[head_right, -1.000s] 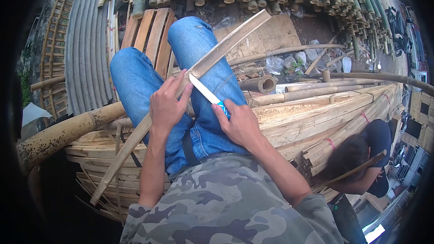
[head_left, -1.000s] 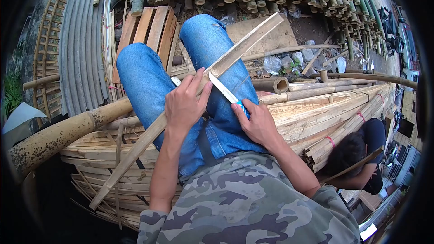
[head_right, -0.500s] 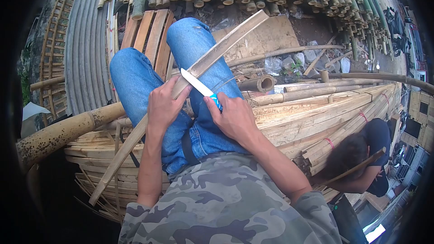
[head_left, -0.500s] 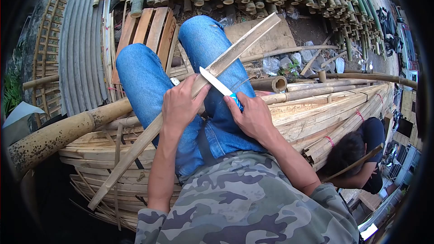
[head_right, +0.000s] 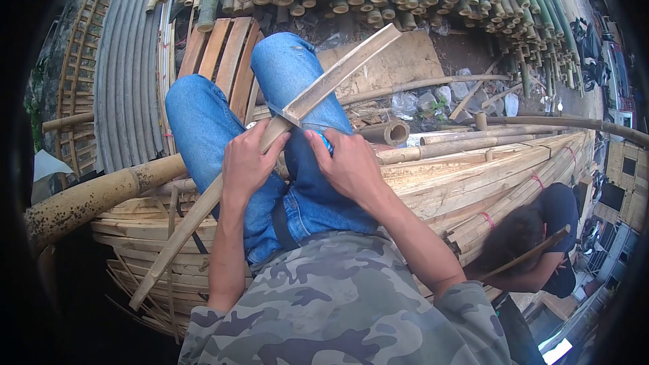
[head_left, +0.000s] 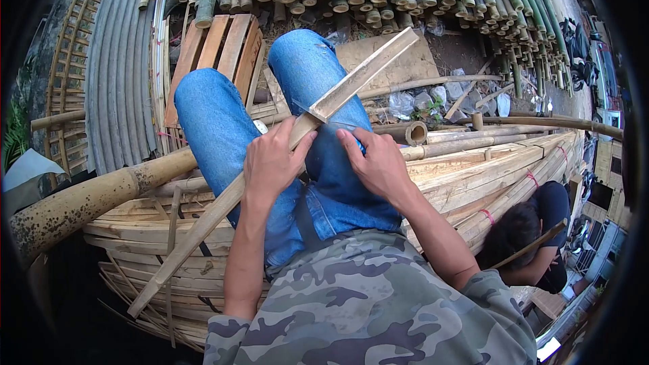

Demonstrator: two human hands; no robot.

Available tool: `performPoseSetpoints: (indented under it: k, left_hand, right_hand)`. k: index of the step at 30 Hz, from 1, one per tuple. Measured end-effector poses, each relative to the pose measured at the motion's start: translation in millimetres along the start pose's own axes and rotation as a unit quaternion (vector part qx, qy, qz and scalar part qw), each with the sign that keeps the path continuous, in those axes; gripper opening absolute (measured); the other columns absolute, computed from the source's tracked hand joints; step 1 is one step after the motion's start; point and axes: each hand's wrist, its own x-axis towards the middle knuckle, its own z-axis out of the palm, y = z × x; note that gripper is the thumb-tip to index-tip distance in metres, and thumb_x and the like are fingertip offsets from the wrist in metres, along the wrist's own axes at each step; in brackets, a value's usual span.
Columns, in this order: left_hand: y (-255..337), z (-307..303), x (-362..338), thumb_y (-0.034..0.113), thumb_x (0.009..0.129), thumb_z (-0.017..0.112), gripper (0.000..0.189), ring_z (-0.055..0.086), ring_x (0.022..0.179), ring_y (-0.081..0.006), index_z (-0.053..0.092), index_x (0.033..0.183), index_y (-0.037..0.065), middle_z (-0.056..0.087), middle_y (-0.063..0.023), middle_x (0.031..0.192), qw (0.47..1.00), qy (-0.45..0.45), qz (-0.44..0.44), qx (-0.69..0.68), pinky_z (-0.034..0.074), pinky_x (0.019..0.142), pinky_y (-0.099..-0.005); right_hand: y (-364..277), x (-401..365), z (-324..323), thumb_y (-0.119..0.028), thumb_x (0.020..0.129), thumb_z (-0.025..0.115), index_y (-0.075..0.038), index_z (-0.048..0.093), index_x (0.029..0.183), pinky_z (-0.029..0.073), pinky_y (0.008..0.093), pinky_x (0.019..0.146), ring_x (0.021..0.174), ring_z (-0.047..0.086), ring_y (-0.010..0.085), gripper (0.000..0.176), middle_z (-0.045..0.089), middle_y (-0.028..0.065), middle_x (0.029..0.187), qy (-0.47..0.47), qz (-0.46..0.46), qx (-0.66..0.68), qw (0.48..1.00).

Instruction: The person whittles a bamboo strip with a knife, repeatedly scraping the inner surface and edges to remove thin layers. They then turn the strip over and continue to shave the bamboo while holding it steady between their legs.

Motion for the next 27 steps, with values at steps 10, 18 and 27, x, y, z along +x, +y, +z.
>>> performPoseSetpoints:
  k: [10, 18, 27]
  left_hand:
    - [-23, -46, -41, 0.026, 0.091, 0.068, 0.051, 0.061, 0.085, -0.0293, 0.058, 0.133, -0.001, 0.063, -0.0135, 0.094, 0.994, -0.035, 0.092, 0.049, 0.050, 0.077, -0.0430]
    - [-9, -15, -39, 0.029, 0.093, 0.065, 0.051, 0.057, 0.088, -0.0233, 0.056, 0.139, 0.008, 0.061, -0.0076, 0.100, 0.984, 0.062, 0.104, 0.134, 0.042, 0.076, -0.0374]
    - [-12, -24, -34, 0.025, 0.094, 0.064, 0.046, 0.058, 0.079, -0.0212, 0.058, 0.137, 0.012, 0.062, -0.0061, 0.092, 0.985, 0.037, 0.083, 0.144, 0.042, 0.074, -0.0357]
  right_hand:
    - [39, 14, -33, -0.038, 0.101, 0.055, 0.001, 0.060, 0.092, 0.042, 0.0357, 0.057, 0.056, 0.044, 0.0184, 0.040, 0.052, 0.0124, 0.061, 0.084, 0.092, 0.201, 0.972]
    - [51, 27, -38, -0.033, 0.101, 0.053, 0.001, 0.058, 0.089, 0.043, 0.0525, 0.063, 0.072, 0.061, 0.0484, 0.037, 0.062, 0.0270, 0.071, 0.171, 0.084, -0.009, 0.982]
    - [47, 42, -46, -0.037, 0.101, 0.050, 0.004, 0.059, 0.081, 0.043, 0.0544, 0.066, 0.074, 0.060, 0.0497, 0.047, 0.061, 0.0286, 0.070, 0.153, 0.103, 0.003, 0.983]
